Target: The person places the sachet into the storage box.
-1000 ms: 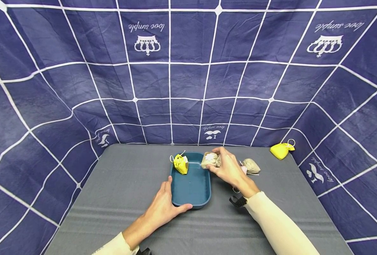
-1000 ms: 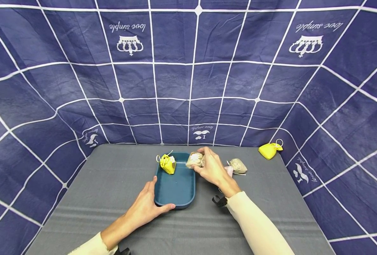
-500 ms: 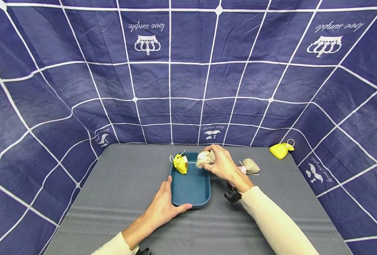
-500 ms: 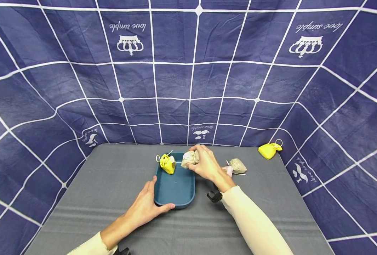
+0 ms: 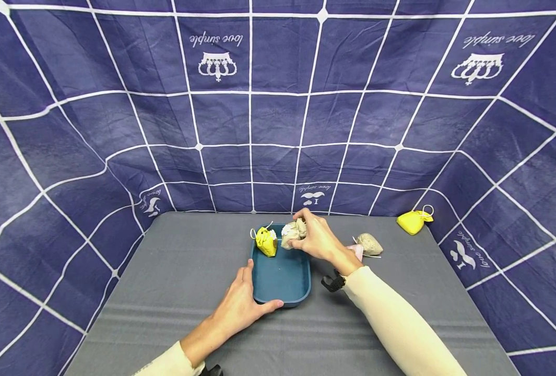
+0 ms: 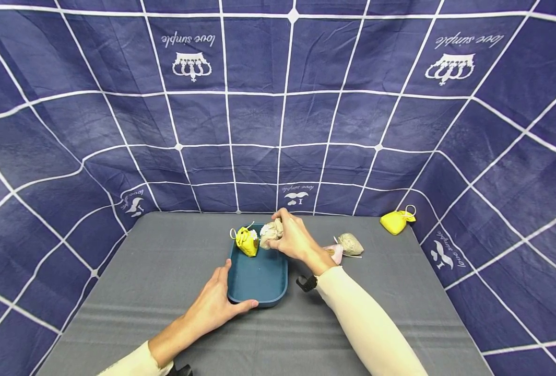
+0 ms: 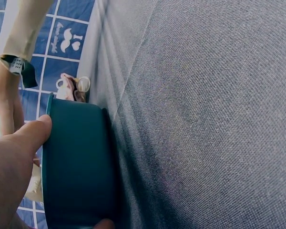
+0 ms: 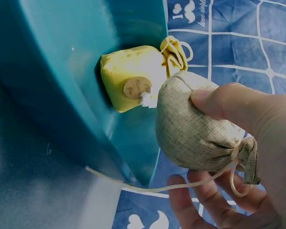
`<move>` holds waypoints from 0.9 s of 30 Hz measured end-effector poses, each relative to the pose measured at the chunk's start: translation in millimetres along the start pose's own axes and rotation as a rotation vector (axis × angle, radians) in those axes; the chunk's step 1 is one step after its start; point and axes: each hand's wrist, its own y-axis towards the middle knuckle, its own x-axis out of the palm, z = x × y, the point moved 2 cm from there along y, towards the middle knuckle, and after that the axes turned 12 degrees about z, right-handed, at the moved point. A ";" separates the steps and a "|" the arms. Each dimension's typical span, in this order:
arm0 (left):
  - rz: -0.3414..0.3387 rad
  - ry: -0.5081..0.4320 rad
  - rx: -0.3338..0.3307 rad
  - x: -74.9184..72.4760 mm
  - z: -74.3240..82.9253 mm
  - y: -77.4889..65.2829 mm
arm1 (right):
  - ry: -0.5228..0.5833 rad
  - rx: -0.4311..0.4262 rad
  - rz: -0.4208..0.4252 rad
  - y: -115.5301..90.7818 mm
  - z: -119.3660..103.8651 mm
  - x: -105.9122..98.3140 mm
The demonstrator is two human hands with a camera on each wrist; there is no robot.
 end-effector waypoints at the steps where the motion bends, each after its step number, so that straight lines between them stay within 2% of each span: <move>1: 0.002 0.001 0.002 -0.1 0.0 0.1 | 0.002 0.000 -0.003 1.2 -0.6 1.4; 14: -0.009 -0.007 0.001 0.3 -0.5 0.9 | -0.048 -0.014 -0.088 14.6 -9.5 15.0; 27: -0.008 -0.011 0.001 0.0 -0.5 0.8 | -0.102 -0.077 -0.098 20.8 -14.3 21.0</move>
